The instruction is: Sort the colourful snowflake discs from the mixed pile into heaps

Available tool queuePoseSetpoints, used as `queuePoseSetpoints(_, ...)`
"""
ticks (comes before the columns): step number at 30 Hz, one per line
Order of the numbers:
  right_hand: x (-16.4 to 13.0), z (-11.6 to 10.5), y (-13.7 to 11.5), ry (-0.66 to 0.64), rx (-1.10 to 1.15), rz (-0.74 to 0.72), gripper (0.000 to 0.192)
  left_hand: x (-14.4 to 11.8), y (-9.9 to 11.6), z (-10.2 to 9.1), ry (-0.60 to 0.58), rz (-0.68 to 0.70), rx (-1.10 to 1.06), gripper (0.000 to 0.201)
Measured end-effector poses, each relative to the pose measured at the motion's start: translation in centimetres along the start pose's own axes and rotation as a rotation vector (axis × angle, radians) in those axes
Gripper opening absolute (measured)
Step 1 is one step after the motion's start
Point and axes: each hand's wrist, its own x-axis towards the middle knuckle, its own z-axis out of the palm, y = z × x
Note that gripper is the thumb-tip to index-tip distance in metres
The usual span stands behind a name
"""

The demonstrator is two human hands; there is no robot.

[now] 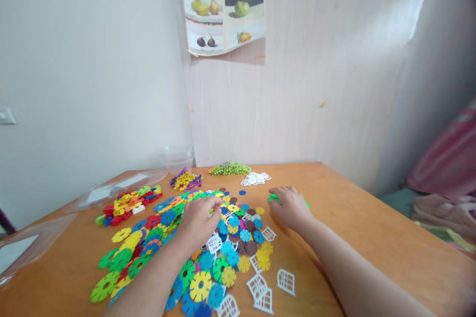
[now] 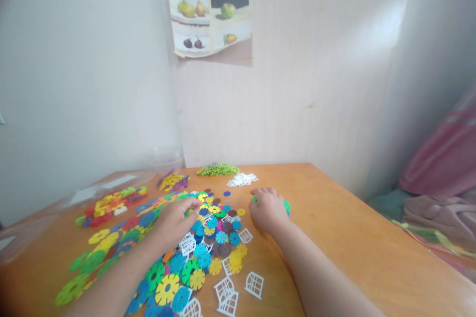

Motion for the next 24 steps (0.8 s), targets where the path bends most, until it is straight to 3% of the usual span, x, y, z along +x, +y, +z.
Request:
queuePoseSetpoints(4,-0.9,1.1,-2.9,-0.032,0.09,-0.22,0.043,-0.2,0.2,0.3,-0.039,0.079,0.067,0.03)
queuePoseSetpoints(9,-1.2,2.4,-5.5,-0.179,0.103,-0.343,0.051,-0.7,0.4,0.7,-0.122,0.147,0.098,0.036)
queuePoseSetpoints(15,-1.2,2.4,-6.2,-0.319,0.094,-0.38,0.048,-0.9,0.4,0.9,-0.17,0.134,0.063,0.038)
queuePoseSetpoints(24,-1.5,2.3,-6.7,-0.213,0.201,-0.313,0.037,-0.8,0.7,0.8,-0.107,0.171,0.075,0.037)
